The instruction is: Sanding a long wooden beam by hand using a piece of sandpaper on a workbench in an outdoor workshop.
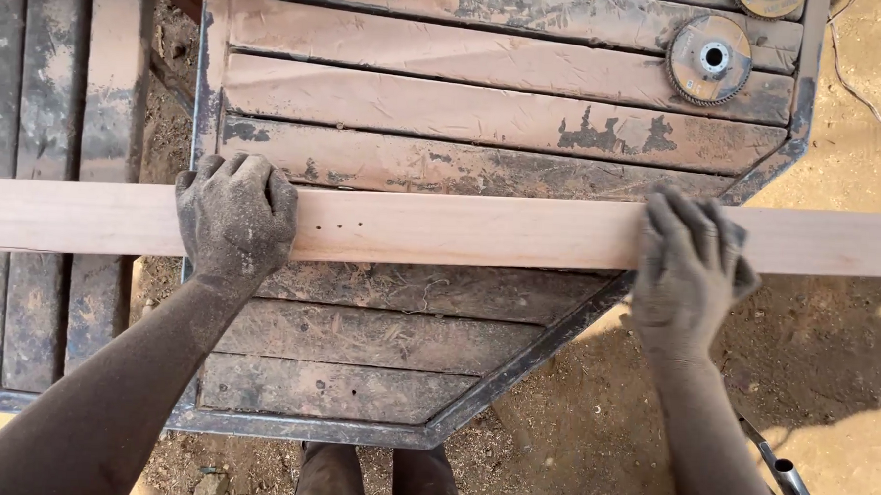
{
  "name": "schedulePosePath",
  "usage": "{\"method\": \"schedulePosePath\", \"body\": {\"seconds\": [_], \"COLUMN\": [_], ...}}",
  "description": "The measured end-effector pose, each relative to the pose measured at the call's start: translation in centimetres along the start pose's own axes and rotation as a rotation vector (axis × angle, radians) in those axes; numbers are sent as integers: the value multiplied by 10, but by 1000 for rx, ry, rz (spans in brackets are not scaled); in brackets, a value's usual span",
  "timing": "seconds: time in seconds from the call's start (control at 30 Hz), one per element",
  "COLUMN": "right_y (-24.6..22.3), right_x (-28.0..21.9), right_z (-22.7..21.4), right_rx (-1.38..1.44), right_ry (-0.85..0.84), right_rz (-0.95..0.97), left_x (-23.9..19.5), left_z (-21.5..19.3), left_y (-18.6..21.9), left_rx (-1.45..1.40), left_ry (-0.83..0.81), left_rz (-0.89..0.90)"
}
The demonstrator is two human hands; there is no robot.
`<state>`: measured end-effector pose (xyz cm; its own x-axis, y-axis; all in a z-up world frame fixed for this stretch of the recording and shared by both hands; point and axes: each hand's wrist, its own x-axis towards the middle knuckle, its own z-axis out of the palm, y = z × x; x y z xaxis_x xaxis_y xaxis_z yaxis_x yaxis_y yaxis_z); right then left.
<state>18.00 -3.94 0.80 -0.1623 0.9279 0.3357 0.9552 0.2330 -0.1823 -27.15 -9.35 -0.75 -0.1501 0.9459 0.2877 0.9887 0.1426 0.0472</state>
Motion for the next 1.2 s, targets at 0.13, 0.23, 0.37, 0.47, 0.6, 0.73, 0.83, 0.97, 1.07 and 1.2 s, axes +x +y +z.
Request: {"method": "schedulePosePath", "body": {"seconds": [0.13,0.23,0.37,0.47,0.6,0.73,0.83,0.97,1.07,1.2], "right_y": [12,-123,-292,-298,-183,-98,-135,-355,-488,-483], "right_x": [-17,-28,-67,-65,-49,-32,-42,-83,-88,-71], "right_z": [15,45,63,66,54,21,39,93,93,86], "right_rx": [60,86,262,284,72,102,138,180,239,328], "right_ry": [123,173,121,62,9,-38,8,87,68,-48], "right_rz": [26,212,11,-208,-261,-33,77,68,-26,-358], "left_x": [2,6,4,9,10,7,-1,-14,-32,-60], "left_z": [-1,-5,-2,1,-26,-7,-3,-25,-20,5], "left_y": [6,8,8,3,9,-2,-36,-151,-243,-300], "left_rx": [-36,-46,-172,-197,-293,-386,-695,-438,-476,-1025], "left_ry": [-11,55,90,92,24,30,2,-99,-119,-138], "left_rz": [-58,-38,-50,-68,-155,-181,-111,-44,-141,-492]}}
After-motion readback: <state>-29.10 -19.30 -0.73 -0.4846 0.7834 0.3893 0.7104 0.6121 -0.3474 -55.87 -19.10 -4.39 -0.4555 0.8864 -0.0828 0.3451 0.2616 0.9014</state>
